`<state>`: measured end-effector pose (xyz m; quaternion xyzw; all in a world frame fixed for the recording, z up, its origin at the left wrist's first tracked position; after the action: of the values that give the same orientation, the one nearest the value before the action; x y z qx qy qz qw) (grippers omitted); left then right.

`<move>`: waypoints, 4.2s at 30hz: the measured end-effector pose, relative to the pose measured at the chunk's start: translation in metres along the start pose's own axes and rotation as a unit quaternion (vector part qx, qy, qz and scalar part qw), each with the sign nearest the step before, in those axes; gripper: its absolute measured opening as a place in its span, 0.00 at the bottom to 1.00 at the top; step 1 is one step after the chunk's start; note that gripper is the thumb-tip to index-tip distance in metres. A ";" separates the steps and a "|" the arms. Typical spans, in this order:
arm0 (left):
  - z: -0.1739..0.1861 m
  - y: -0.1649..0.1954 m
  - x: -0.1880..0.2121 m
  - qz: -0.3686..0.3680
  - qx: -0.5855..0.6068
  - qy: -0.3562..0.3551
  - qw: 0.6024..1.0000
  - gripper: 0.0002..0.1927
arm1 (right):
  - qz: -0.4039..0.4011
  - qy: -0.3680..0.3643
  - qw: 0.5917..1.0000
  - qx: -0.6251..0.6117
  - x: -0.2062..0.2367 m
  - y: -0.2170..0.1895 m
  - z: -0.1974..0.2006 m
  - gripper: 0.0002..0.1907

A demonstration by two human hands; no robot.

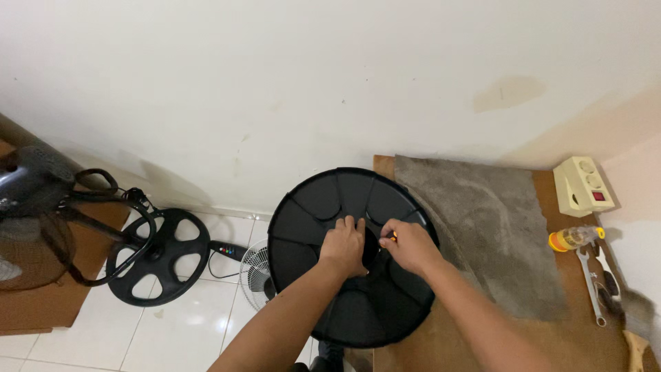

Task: The person disassembles a black pedestal fan, first loosening the knob that clamps the fan head to the pole and detaching the head, then moving the base to a small table and using a screwdriver to unscrew the central cover of the round fan base, working on the screws by hand and with the screwdriver.

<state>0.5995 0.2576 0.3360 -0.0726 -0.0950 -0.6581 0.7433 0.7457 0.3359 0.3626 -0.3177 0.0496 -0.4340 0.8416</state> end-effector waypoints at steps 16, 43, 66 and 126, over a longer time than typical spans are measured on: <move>-0.002 -0.001 -0.004 -0.005 -0.007 0.003 1.000 0.63 | 0.047 0.012 0.995 0.086 0.007 -0.006 0.001 0.11; -0.004 0.001 -0.002 -0.011 -0.006 0.012 1.000 0.61 | 0.012 -0.029 0.991 0.128 0.006 -0.018 -0.012 0.10; -0.001 0.004 -0.001 -0.005 -0.013 0.005 1.000 0.62 | 0.110 0.034 0.993 0.017 0.010 0.002 -0.008 0.07; 0.007 0.008 0.001 -0.014 -0.043 -0.045 0.998 0.64 | 0.015 -0.034 0.997 0.065 0.010 -0.012 0.006 0.11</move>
<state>0.6074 0.2589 0.3435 -0.1332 -0.1009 -0.6680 0.7251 0.7459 0.3261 0.3765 -0.2761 -0.0021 -0.4122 0.8682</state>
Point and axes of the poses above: each hand's wrist, its own x-axis away from the middle knuckle, its own z-axis out of the back of the hand, y = z × x, the point moved 1 cm from there along -x, towards the middle knuckle, and after that the axes turned 8 degrees about -x, right-handed, at the moved point
